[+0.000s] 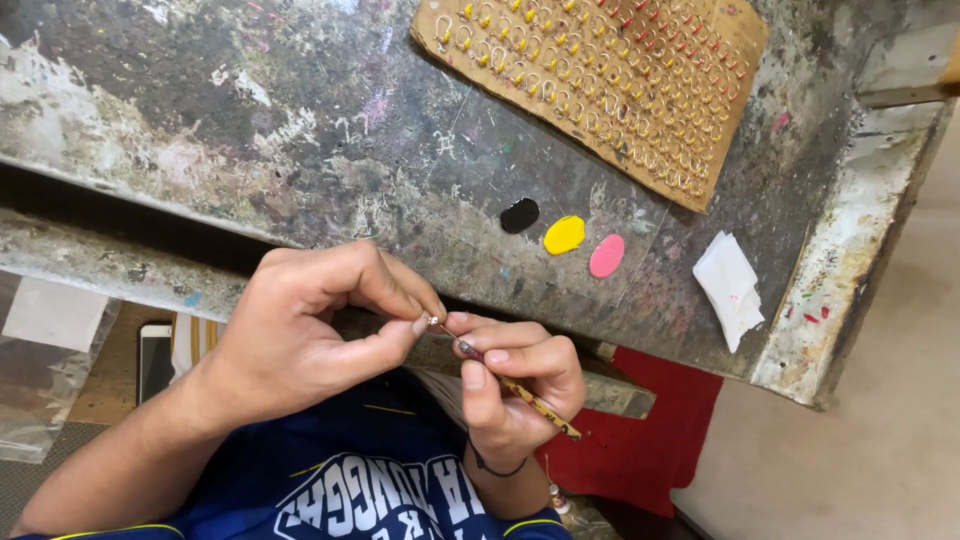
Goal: The person is using a fine paintbrush to apply colored paint to small jewelry components at a workbench.
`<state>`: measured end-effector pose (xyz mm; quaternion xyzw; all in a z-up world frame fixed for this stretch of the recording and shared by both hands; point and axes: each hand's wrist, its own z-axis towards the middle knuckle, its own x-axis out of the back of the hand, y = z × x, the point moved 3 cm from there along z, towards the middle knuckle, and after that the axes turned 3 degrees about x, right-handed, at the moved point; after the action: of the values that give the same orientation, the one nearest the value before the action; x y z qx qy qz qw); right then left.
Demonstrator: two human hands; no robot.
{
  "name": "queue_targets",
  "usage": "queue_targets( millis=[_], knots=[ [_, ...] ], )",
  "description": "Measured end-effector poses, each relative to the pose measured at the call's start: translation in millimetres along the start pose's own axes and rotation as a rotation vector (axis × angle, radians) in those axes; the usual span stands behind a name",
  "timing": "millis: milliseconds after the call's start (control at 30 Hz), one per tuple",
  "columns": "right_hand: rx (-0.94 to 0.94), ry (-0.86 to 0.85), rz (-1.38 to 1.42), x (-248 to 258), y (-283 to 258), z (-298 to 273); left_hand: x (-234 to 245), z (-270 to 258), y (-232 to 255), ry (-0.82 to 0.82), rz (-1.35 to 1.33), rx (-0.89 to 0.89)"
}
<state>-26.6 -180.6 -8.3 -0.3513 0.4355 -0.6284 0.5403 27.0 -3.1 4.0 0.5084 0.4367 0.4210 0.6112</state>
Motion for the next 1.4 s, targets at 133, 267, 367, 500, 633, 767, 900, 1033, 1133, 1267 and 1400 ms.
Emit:
queue_targets(
  millis=[133,267,367,500,633,767,900,1033,1133,1267,1400],
  knots=[
    [-0.004,-0.009,0.012,0.5,1.6,-0.4,0.2,-0.3,-0.6,0.003,0.024,-0.002],
    [-0.014,-0.011,0.015,0.7,1.8,-1.1,0.4,-0.4,-1.0,0.003,0.04,0.003],
    [-0.013,-0.012,0.016,-0.2,1.4,-0.3,0.3,-0.2,-1.5,0.004,0.04,-0.006],
    [-0.01,-0.004,0.016,-0.1,3.0,-0.5,0.4,-0.6,-2.1,0.008,0.036,0.012],
    [0.0,-0.001,-0.006,-1.7,2.1,1.0,0.5,-0.3,-1.8,0.004,0.049,0.006],
    [0.01,0.04,-0.007,-3.8,1.1,1.2,0.4,0.1,-1.0,0.002,0.041,0.006],
    [0.017,0.042,0.015,-2.7,2.8,0.2,0.4,-0.7,-2.1,0.001,0.029,0.014],
    [0.02,0.072,0.043,14.3,0.5,-2.4,-1.2,-0.1,0.1,-0.013,-0.014,-0.003],
    [0.136,0.216,-0.144,64.1,-3.7,9.3,0.2,0.8,4.2,-0.028,-0.062,-0.017],
    [0.365,0.314,-0.854,151.0,-21.9,44.5,0.0,-1.1,3.4,-0.035,-0.095,0.001],
    [0.256,0.33,-1.034,182.7,-29.5,56.7,0.1,-1.2,3.8,-0.025,-0.099,-0.01]
  ],
)
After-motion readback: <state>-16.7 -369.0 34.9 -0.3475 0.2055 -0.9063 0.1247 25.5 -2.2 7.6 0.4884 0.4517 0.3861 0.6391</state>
